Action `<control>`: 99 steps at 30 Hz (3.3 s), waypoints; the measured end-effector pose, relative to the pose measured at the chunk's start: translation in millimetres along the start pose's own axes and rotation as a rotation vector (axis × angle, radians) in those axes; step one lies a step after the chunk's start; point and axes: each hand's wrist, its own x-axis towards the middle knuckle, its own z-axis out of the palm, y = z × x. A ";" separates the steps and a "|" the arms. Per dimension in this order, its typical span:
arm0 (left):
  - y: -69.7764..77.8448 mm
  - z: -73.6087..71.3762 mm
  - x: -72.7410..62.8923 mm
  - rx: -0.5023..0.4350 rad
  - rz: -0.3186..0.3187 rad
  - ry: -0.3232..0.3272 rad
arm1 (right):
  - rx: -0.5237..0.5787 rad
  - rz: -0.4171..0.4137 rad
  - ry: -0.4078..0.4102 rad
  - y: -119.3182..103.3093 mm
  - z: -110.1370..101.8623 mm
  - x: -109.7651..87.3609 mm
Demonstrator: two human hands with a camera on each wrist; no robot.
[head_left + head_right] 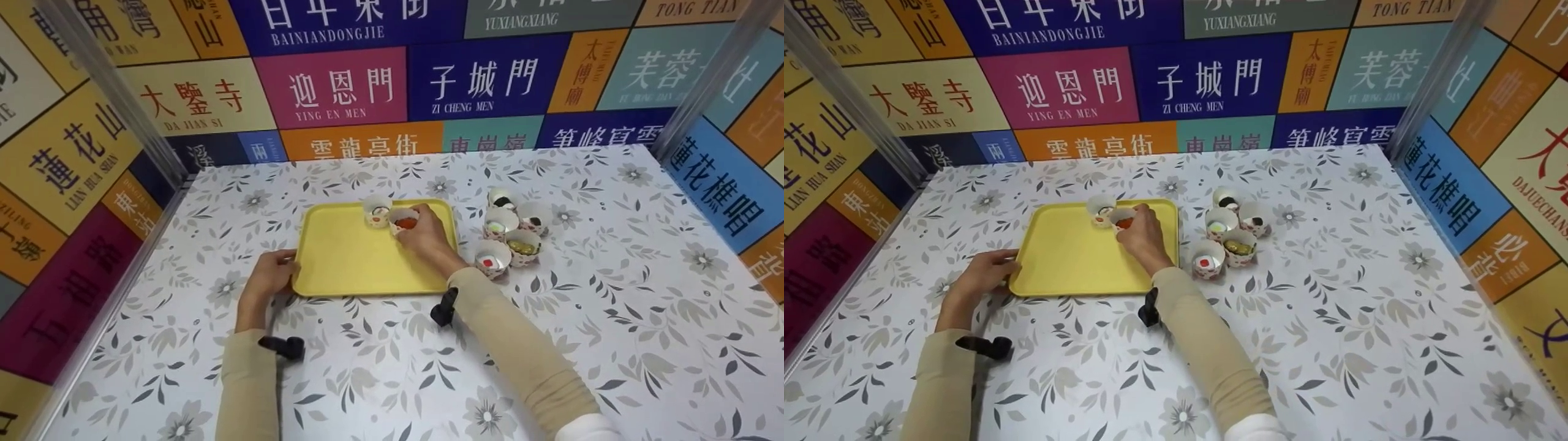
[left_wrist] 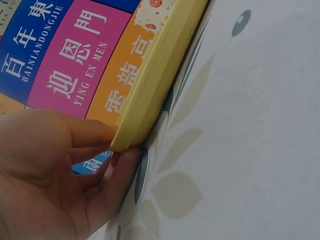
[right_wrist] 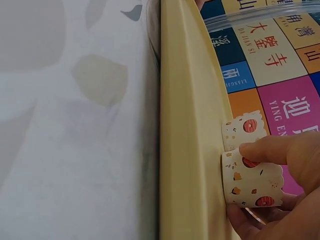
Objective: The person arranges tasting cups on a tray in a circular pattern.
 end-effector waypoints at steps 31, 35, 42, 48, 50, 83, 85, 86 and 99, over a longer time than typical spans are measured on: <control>-1.6 -1.0 -0.5 0.041 0.013 -0.008 | -0.017 0.002 -0.001 -6.5 2.2 3.6; -0.5 -1.6 -0.4 0.040 0.013 0.002 | -0.038 -0.012 0.034 -12.3 0.4 1.2; -0.2 -1.3 -0.8 -0.004 0.006 -0.004 | -0.076 -0.042 0.056 -21.4 -9.5 -10.8; -1.0 -0.1 -1.0 -0.020 0.010 0.002 | -0.087 -0.088 0.020 -25.0 -27.1 -26.6; -1.3 0.1 -1.0 -0.011 0.017 0.008 | -0.093 -0.097 0.005 -25.8 -33.6 -31.7; -2.1 2.5 -0.8 0.027 0.031 0.018 | -0.273 -0.181 0.096 11.2 -108.1 -86.1; -2.1 2.1 -1.2 0.026 0.026 0.014 | -0.269 -0.171 0.108 14.7 -110.3 -87.5; -2.2 2.0 -1.3 0.026 0.024 0.014 | -0.263 -0.170 0.113 16.1 -111.6 -88.5; -0.2 0.2 -1.9 0.011 0.032 0.005 | -0.213 -0.181 0.126 44.3 -123.6 -98.7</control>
